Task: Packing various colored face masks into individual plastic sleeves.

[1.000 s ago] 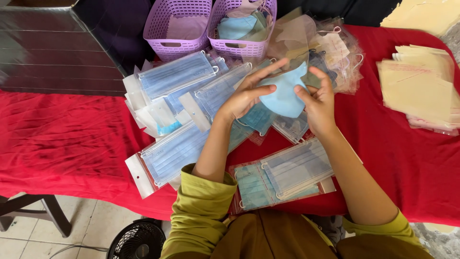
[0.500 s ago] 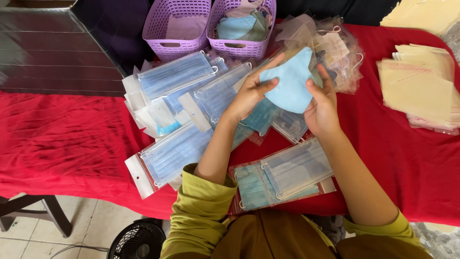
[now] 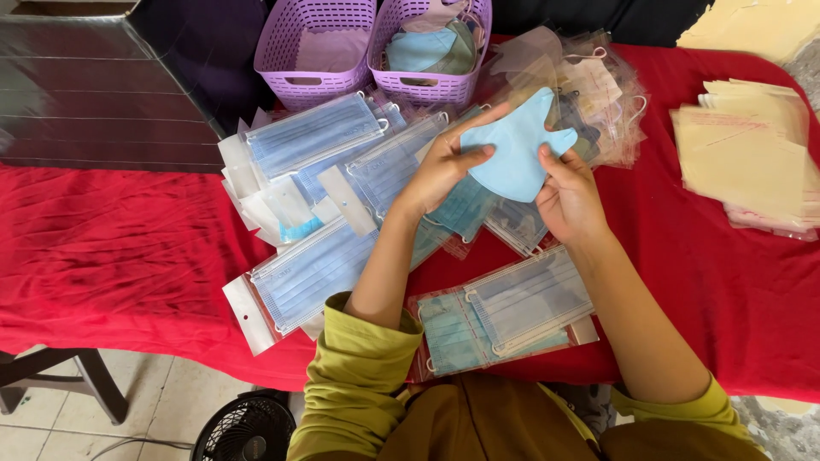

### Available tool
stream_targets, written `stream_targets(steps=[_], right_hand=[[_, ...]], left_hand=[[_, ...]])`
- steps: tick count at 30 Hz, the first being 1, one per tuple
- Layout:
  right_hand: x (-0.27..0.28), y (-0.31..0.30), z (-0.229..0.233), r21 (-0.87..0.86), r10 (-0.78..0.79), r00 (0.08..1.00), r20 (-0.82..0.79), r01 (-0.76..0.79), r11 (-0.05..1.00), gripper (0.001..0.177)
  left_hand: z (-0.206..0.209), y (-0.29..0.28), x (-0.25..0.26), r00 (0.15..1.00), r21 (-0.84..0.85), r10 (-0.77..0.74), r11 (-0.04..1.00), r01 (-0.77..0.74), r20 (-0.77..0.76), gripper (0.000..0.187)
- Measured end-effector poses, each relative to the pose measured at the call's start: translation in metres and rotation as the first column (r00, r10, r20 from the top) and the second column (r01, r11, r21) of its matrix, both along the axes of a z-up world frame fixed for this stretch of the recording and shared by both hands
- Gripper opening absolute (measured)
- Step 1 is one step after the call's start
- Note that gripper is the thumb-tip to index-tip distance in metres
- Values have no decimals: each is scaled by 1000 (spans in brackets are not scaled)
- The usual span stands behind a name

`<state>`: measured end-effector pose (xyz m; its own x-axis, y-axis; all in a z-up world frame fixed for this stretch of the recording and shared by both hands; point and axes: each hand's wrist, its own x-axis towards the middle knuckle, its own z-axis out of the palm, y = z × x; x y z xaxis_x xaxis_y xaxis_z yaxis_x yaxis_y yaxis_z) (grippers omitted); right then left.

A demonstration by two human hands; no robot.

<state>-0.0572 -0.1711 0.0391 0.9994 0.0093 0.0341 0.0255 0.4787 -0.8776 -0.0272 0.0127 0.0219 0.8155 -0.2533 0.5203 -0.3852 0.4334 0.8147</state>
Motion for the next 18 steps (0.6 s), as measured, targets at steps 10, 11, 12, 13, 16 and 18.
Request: stream_targets(steps=[10,11,12,13,16,18], right_hand=[[26,-12,-52,-237,29,998,-62,-43,971,25],[14,-3,-33,-179,40,997,-68,-51,983,24],[3,5,-14,-121,51,996,-72,-59,991,23],[7,3,-20,-121,50,996,-71,-58,991,23],[23,-8,-43,-13,51,997,-62,-52,999,26],[40,-22,-66,28,39,997,-70,-37,999,25]], left_hand=[[-3,2,5,992,26,102,994,-104,71,43],[3,0,1,994,26,109,994,-109,19,39],[9,-2,-4,993,26,116,993,-115,-33,36],[13,-4,-7,993,26,114,993,-113,-32,36],[5,-12,-5,991,61,115,992,-112,-63,34],[-24,-20,14,991,86,80,994,-71,-105,32]])
